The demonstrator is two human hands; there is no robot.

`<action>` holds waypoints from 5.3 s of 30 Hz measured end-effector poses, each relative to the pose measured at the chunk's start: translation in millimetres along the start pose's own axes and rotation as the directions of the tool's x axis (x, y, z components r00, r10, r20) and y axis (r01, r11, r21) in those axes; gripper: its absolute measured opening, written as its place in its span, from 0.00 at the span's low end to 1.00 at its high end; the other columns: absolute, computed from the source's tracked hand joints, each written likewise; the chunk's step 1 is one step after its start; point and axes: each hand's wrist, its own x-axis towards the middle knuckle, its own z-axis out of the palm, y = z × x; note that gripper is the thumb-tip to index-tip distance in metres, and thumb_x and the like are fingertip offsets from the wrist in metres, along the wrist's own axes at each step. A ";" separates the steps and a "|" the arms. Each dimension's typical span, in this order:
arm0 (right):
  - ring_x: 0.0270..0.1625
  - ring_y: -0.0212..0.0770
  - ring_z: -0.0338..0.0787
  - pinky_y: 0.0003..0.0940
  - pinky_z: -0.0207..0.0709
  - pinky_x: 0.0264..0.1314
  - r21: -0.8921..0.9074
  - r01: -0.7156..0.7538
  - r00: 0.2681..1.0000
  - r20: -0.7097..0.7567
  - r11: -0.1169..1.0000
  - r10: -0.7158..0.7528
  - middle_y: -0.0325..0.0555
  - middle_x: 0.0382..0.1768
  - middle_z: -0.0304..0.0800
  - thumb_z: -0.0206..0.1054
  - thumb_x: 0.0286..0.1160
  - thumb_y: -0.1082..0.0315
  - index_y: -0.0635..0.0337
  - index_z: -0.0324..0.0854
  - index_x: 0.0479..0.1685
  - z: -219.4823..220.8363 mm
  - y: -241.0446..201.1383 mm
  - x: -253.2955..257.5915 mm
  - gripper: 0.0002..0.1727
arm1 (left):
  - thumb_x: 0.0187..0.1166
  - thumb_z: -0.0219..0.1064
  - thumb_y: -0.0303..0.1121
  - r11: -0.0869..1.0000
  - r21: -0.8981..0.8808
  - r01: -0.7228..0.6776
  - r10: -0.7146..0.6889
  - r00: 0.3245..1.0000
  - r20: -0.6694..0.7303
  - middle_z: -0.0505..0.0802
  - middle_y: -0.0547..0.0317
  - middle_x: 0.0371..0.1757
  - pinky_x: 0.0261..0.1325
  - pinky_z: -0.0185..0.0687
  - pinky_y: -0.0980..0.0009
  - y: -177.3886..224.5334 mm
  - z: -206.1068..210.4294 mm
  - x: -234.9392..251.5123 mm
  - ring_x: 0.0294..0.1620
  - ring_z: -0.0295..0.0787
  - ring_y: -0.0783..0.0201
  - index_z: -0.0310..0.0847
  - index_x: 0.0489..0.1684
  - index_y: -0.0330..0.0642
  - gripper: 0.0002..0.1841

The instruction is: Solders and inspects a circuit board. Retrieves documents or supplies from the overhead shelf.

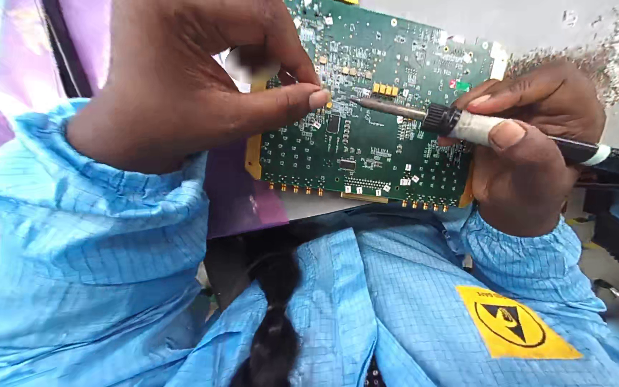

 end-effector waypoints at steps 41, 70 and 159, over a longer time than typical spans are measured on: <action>0.47 0.28 0.93 0.26 0.89 0.49 0.047 -0.087 0.996 -0.009 0.995 0.088 0.28 0.48 0.93 0.65 0.83 0.61 0.49 0.88 0.53 0.6 -1.9 -5.1 0.09 | 0.77 0.70 0.36 0.991 0.075 -0.108 0.101 0.991 0.090 0.88 0.63 0.38 0.47 0.75 0.87 11.2 1.4 5.7 0.43 0.80 0.84 0.89 0.29 0.38 0.11; 0.39 0.23 0.89 0.25 0.86 0.46 -0.586 -0.333 0.684 -0.689 0.739 -0.238 0.33 0.41 0.86 0.59 0.83 0.67 0.61 0.81 0.47 -195.0 -74.6 -23.7 0.08 | 0.77 0.70 0.47 0.769 0.464 0.440 -0.289 0.886 -0.363 0.81 0.24 0.69 0.73 0.60 0.26 2.7 -25.3 -4.4 0.73 0.71 0.23 0.87 0.58 0.30 0.25; 0.81 0.33 0.64 0.45 0.35 0.90 0.076 0.960 0.206 0.452 0.268 -0.868 0.31 0.72 0.73 0.74 0.79 0.57 0.36 0.81 0.65 241.1 -56.3 -178.7 0.17 | 0.73 0.69 0.30 0.795 -0.146 -0.588 -0.263 -0.119 -0.957 0.97 0.54 0.49 0.62 0.89 0.61 321.2 296.8 -396.3 0.54 0.95 0.62 0.93 0.51 0.43 0.12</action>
